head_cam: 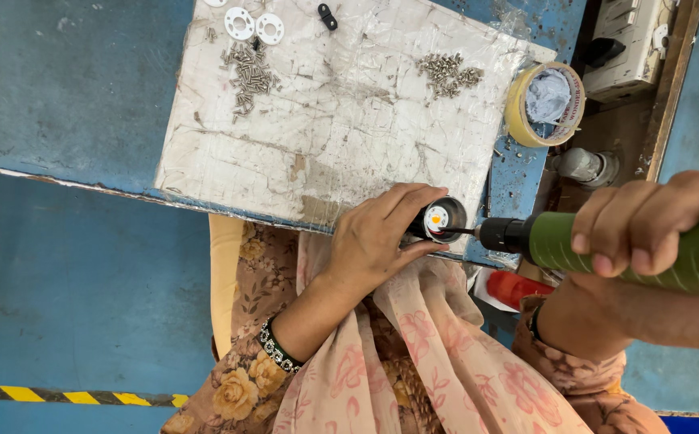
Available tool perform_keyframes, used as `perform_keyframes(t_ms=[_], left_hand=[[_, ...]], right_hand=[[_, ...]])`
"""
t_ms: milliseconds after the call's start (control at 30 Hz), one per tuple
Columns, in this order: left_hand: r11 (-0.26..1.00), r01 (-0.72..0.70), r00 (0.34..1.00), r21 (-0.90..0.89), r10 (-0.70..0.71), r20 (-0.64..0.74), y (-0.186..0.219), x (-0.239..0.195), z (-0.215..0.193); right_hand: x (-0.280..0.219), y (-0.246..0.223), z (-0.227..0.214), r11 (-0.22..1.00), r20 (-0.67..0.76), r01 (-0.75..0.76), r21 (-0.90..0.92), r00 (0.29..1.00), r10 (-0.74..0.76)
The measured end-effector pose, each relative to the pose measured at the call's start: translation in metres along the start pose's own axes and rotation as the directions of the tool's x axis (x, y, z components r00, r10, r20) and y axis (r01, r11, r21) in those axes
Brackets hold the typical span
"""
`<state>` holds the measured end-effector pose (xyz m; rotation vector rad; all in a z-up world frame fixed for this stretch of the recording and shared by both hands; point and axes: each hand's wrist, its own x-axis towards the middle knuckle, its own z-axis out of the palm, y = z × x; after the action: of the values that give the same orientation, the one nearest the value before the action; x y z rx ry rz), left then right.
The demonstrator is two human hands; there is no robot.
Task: The person is assembling an LED light component. They pick up a black heatsink and an LED module, align them, and use a green power screwdriver to drive screws into the assembly.
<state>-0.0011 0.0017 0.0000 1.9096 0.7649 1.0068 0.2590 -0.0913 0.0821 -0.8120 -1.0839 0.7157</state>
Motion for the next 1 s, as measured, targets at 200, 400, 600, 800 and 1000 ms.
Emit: perform_keyframes(t_ms=[200, 400, 600, 800, 1000], left_hand=[[1.000, 0.012, 1.000, 0.007, -0.012, 0.011, 0.000, 0.000, 0.000], [1.000, -0.015, 1.000, 0.019, 0.015, -0.002, 0.001, 0.000, -0.001], [1.000, -0.013, 1.000, 0.016, 0.013, 0.001, 0.002, 0.000, -0.001], [1.000, -0.024, 1.000, 0.015, 0.024, -0.010, 0.001, -0.001, -0.001], [0.999, 0.004, 1.000, 0.033, -0.005, 0.014, 0.001, -0.002, 0.001]], right_hand=[[0.015, 0.008, -0.004, 1.000, 0.019, 0.002, 0.020, 1.000, -0.002], [0.046, 0.021, -0.020, 0.974, 0.081, -0.141, 0.176, 0.988, 0.129], [0.032, 0.019, -0.011, 0.977, 0.044, -0.135, 0.166, 0.991, 0.130], [0.029, 0.024, -0.001, 0.992, 0.009, -0.055, 0.115, 0.998, 0.055], [0.025, 0.019, 0.010, 1.000, 0.042, 0.020, 0.022, 0.999, -0.021]])
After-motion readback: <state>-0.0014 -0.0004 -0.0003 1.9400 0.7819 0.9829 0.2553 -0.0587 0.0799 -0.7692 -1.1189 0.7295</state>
